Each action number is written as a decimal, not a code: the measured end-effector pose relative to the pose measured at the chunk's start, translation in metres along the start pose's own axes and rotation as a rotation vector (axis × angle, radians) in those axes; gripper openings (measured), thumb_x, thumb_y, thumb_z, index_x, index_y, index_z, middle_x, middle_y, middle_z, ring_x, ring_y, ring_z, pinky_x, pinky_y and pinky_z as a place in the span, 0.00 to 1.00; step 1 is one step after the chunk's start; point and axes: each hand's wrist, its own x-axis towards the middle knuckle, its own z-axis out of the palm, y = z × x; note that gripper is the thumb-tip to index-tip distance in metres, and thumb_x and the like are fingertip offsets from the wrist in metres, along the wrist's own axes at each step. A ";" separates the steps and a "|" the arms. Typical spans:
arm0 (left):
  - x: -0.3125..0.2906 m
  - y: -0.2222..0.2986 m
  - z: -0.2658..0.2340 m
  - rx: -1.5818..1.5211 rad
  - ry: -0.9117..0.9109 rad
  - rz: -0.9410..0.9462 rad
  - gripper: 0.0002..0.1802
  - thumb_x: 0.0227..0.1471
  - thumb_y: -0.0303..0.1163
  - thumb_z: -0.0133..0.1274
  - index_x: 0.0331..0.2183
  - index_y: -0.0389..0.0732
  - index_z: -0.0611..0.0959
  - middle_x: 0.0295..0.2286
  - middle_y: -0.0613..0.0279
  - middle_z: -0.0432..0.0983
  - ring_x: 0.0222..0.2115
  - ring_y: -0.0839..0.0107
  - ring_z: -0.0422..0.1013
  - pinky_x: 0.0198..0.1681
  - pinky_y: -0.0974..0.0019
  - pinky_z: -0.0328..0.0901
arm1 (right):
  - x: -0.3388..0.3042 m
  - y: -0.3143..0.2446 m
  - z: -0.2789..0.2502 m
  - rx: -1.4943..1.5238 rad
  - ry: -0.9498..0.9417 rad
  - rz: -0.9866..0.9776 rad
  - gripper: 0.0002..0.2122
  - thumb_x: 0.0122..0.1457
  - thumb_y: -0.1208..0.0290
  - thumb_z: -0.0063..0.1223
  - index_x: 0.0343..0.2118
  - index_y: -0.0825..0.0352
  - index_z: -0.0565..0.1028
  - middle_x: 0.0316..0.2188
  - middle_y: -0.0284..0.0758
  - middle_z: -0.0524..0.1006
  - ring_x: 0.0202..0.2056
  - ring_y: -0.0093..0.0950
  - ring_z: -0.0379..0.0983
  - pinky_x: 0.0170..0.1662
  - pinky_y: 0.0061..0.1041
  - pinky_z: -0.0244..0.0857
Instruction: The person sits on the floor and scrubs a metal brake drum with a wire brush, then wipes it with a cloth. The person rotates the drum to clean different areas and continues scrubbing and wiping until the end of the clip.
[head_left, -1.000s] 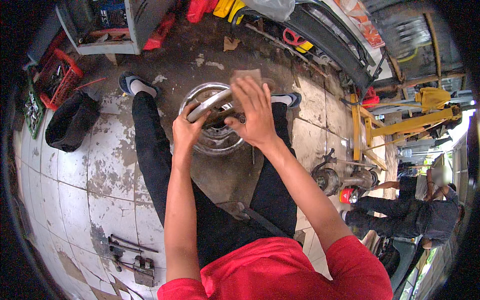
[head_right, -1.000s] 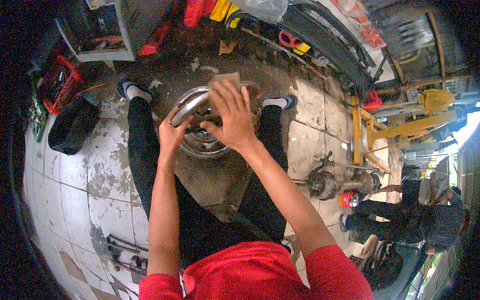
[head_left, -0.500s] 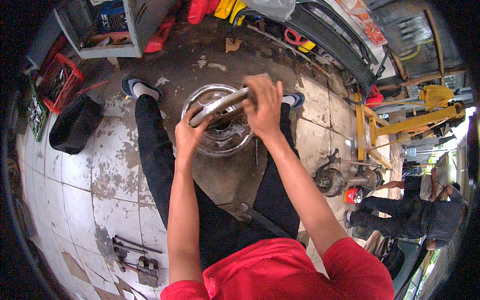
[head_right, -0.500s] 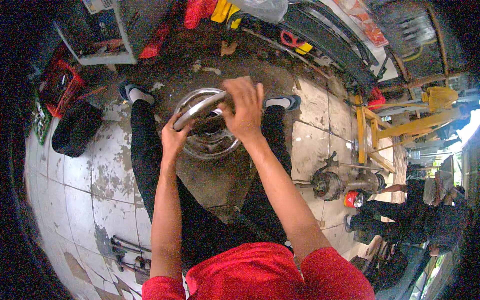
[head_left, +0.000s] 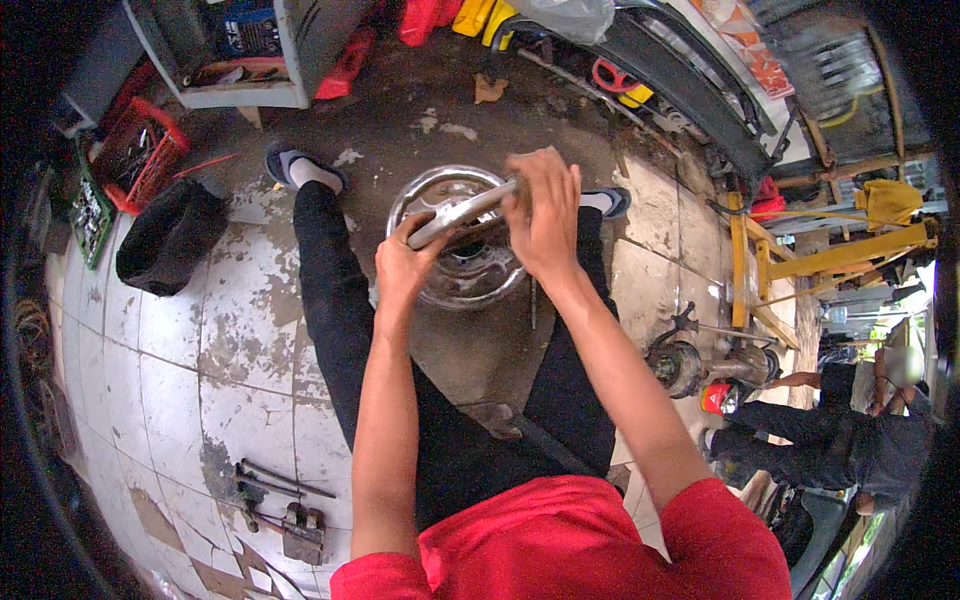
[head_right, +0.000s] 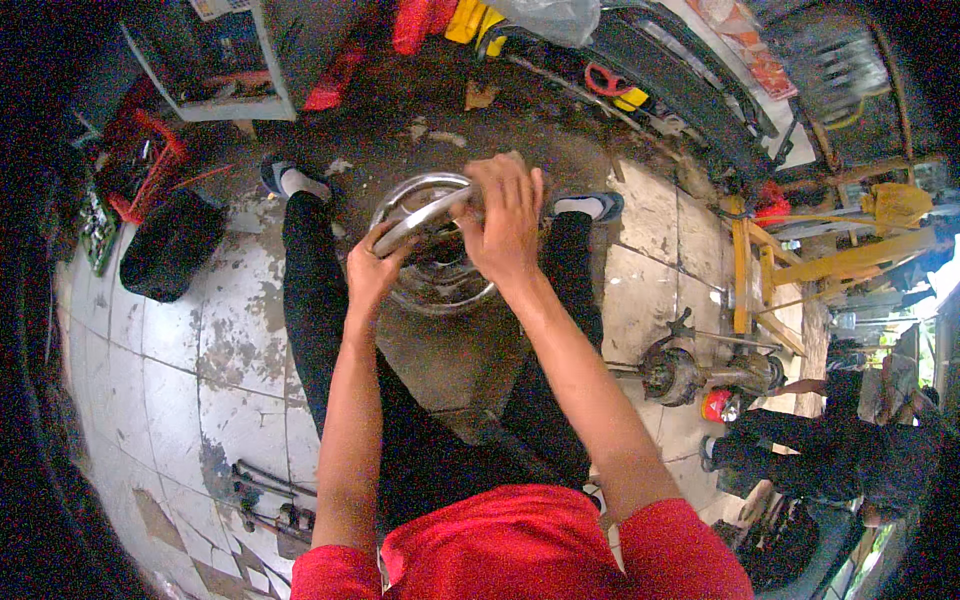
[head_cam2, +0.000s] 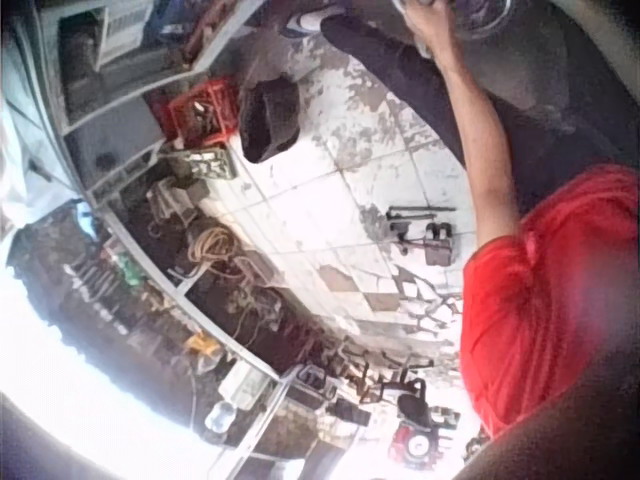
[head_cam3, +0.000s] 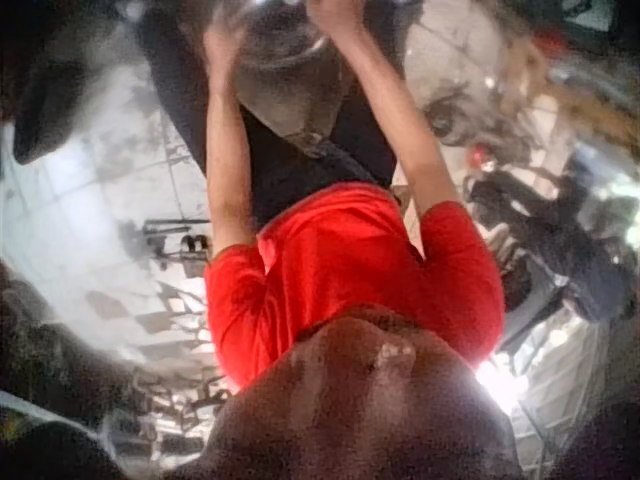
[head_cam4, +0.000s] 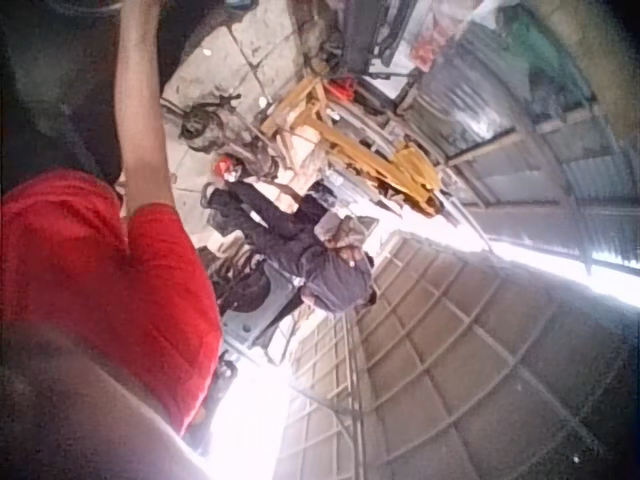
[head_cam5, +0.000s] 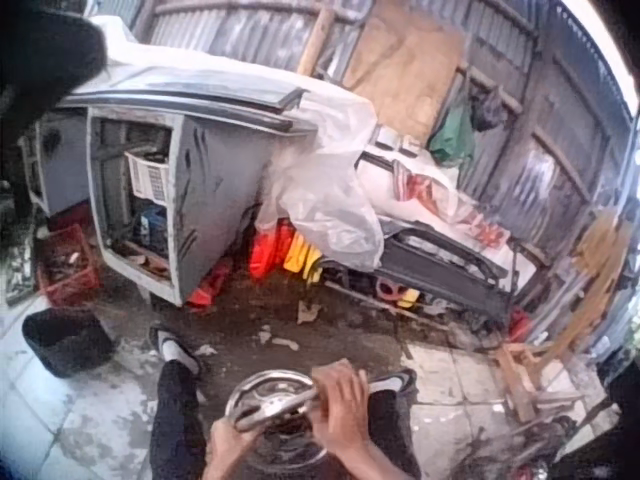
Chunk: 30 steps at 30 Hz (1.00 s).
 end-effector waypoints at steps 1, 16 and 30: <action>0.002 -0.006 -0.003 0.020 -0.005 -0.012 0.27 0.44 0.48 0.67 0.42 0.42 0.84 0.36 0.48 0.81 0.41 0.54 0.78 0.43 0.60 0.70 | 0.001 -0.014 -0.009 0.014 -0.071 -0.108 0.19 0.61 0.53 0.49 0.49 0.61 0.72 0.49 0.38 0.72 0.55 0.42 0.65 0.62 0.51 0.46; 0.003 -0.002 0.006 0.014 0.026 0.084 0.25 0.45 0.45 0.67 0.42 0.42 0.84 0.36 0.48 0.82 0.39 0.57 0.79 0.42 0.62 0.70 | 0.003 0.016 0.001 0.094 0.033 0.093 0.17 0.63 0.52 0.43 0.44 0.60 0.73 0.44 0.39 0.73 0.56 0.43 0.64 0.63 0.53 0.43; 0.002 -0.004 -0.001 0.112 0.012 0.030 0.27 0.42 0.48 0.67 0.43 0.44 0.84 0.37 0.49 0.81 0.41 0.52 0.77 0.44 0.58 0.70 | -0.005 0.009 -0.023 0.086 -0.035 -0.059 0.22 0.62 0.49 0.46 0.50 0.62 0.70 0.51 0.39 0.71 0.56 0.43 0.62 0.63 0.53 0.44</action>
